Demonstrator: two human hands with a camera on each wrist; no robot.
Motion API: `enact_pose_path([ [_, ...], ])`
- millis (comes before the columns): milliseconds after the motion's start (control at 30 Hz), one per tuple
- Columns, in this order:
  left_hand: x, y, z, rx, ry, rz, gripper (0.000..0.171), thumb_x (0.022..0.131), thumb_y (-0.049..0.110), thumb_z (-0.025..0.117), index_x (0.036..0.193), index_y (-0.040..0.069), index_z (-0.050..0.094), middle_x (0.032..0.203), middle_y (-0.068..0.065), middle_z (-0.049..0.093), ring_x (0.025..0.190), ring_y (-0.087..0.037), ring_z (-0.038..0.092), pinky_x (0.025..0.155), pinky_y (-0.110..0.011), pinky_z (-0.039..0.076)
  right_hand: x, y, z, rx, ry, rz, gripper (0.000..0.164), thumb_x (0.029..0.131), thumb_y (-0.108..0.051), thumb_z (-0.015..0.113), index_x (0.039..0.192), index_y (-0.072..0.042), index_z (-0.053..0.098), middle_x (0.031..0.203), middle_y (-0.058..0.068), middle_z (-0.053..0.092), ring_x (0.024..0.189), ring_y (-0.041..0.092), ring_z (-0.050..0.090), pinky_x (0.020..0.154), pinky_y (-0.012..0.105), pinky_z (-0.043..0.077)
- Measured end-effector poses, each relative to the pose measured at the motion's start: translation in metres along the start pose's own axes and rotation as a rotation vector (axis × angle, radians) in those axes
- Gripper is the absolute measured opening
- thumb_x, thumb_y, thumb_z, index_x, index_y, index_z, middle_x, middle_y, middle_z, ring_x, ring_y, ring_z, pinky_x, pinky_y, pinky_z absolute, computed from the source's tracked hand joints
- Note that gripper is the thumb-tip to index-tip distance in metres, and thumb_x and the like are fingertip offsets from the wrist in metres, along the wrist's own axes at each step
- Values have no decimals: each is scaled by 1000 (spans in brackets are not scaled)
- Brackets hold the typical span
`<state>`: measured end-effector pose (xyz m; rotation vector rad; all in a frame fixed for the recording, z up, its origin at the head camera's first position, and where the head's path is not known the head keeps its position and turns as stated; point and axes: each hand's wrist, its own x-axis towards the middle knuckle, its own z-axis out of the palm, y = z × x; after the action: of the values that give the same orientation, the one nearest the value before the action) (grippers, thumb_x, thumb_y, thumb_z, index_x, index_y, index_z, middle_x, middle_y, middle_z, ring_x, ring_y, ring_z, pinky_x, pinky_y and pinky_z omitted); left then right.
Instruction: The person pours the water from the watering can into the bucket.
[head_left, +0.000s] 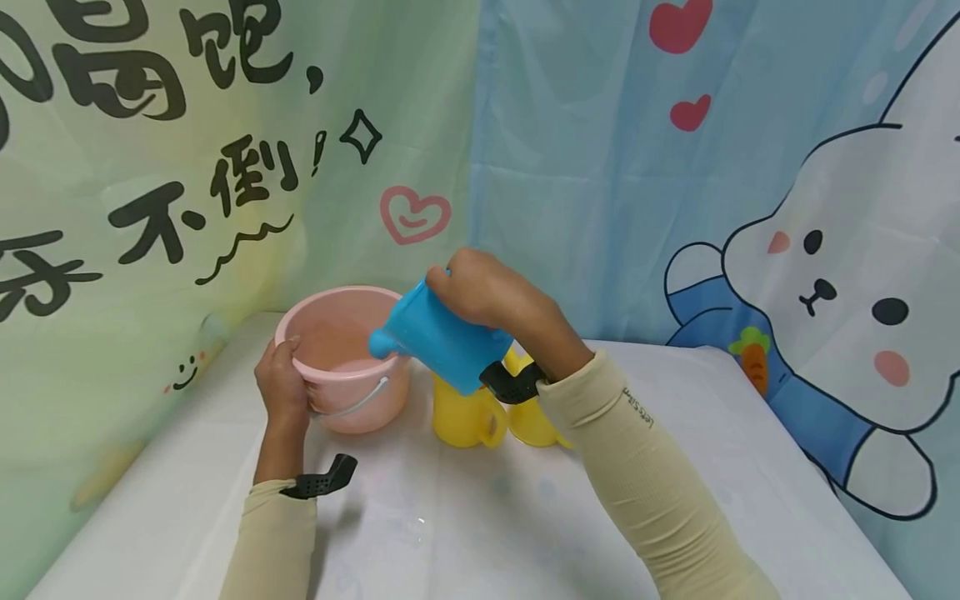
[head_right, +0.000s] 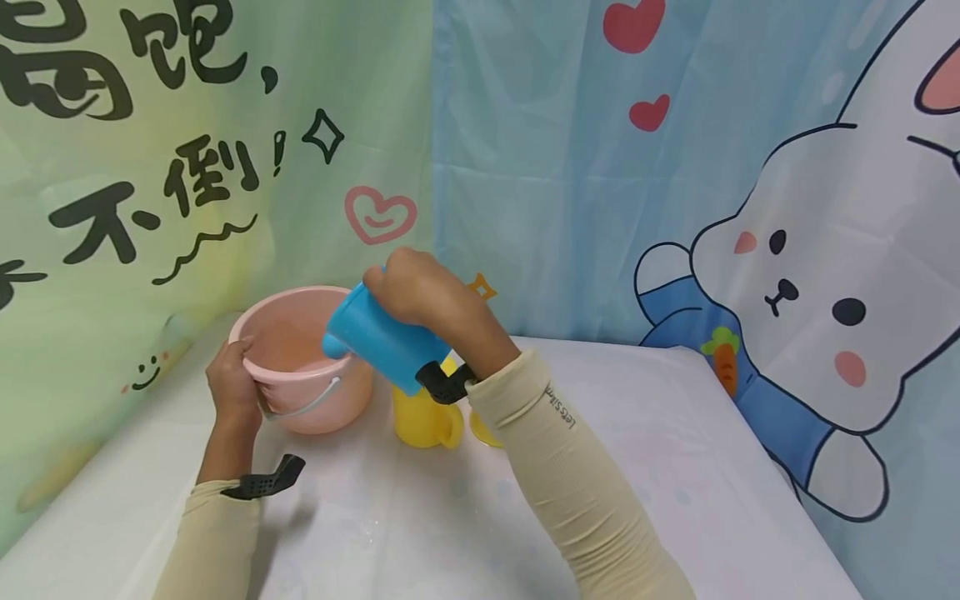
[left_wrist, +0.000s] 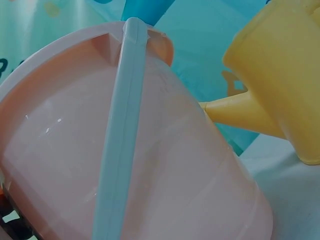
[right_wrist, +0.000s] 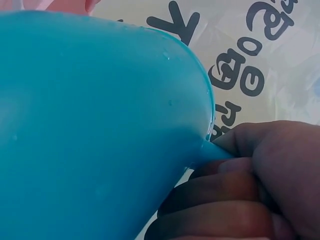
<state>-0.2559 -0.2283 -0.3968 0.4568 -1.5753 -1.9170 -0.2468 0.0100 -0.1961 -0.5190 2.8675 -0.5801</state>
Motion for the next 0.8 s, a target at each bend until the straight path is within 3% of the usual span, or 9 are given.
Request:
enact_pose_path([
  [800, -2, 2, 0, 33, 4, -4, 35, 87, 23, 45, 113, 4, 58, 115, -13, 54, 102, -26, 48, 86, -33, 36, -1, 3, 2, 22, 7, -17, 37, 91, -36, 30, 69, -8, 38, 63, 6, 28, 54, 18, 33, 51, 32, 32],
])
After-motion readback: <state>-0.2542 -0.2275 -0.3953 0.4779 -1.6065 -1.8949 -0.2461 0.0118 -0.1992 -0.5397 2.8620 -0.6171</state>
